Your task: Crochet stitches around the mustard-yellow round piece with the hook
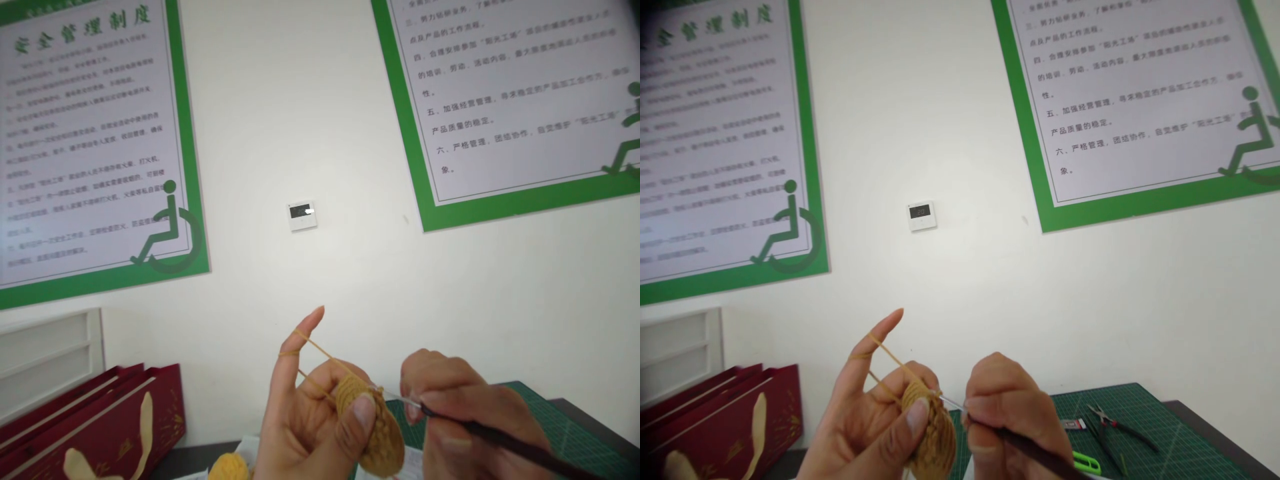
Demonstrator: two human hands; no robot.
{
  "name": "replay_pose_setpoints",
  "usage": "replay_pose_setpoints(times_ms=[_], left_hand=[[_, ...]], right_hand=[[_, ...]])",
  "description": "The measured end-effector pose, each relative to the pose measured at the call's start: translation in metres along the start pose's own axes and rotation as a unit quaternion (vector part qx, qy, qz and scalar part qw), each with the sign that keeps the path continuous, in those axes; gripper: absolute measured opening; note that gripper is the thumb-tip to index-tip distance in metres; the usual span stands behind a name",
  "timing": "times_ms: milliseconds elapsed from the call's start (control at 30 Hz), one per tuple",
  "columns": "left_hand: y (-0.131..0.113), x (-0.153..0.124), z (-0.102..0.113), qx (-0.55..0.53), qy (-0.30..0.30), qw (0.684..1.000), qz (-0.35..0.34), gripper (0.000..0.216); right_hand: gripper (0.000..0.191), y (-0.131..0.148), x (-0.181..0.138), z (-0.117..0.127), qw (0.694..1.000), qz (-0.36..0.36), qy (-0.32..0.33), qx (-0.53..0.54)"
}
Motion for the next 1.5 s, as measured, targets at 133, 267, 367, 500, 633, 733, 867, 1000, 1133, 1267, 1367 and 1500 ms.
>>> replay_pose_setpoints(times_ms=[133, 267, 367, 500, 633, 733, 867, 1000, 1133, 1267, 1367, 1500], left_hand=[[-0.001, 0.002, 0.009, -0.002, 0.021, 0.999, 0.034, 0.093], [-0.003, 0.003, 0.013, -0.004, 0.034, 0.997, 0.068, 0.076], [-0.001, 0.004, 0.011, 0.003, 0.035, 0.998, 0.045, 0.06], [0.003, 0.005, 0.006, 0.012, 0.046, 0.999, -0.01, 0.047], [0.006, 0.006, 0.005, 0.01, 0.04, 0.999, -0.028, 0.046], [0.006, 0.006, 0.007, 0.007, 0.029, 0.999, -0.028, 0.047], [0.007, 0.005, 0.008, 0.005, 0.021, 1.0, -0.018, 0.053], [0.007, 0.002, 0.007, 0.005, 0.022, 1.0, -0.012, 0.065], [0.005, 0.002, 0.007, 0.003, 0.012, 1.0, 0.0, 0.076], [0.005, 0.002, 0.008, 0.004, 0.001, 1.0, 0.007, 0.083], [0.006, 0.002, 0.01, 0.003, -0.012, 1.0, 0.003, 0.084], [0.009, 0.001, 0.011, 0.02, -0.015, 1.0, 0.001, 0.082]], right_hand=[[0.015, 0.004, 0.007, 0.007, 0.989, -0.123, 0.032, 0.081], [0.026, -0.001, 0.013, 0.009, 0.923, -0.321, 0.108, 0.186], [0.034, -0.003, 0.014, 0.004, 0.869, -0.416, 0.136, 0.23], [0.041, -0.002, 0.013, -0.002, 0.849, -0.459, 0.147, 0.219], [0.041, -0.002, 0.013, -0.002, 0.854, -0.458, 0.123, 0.215], [0.043, -0.003, 0.014, -0.001, 0.845, -0.479, 0.108, 0.211], [0.045, -0.002, 0.013, -0.001, 0.841, -0.488, 0.109, 0.207], [0.044, 0.0, 0.013, -0.001, 0.851, -0.478, 0.117, 0.182], [0.042, 0.002, 0.014, 0.0, 0.856, -0.473, 0.119, 0.169], [0.042, 0.004, 0.015, -0.001, 0.859, -0.464, 0.132, 0.17], [0.043, 0.004, 0.015, -0.002, 0.867, -0.449, 0.13, 0.171], [0.043, 0.003, 0.013, -0.002, 0.871, -0.442, 0.124, 0.175]])
Point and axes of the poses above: each hand's wrist, its own x-axis towards the middle knuckle, its own z-axis out of the back of the hand, y = z × x, the point moved 1 cm from there along x, towards the middle knuckle, and after that the axes turned 10 degrees about -z, right-handed, at the moved point
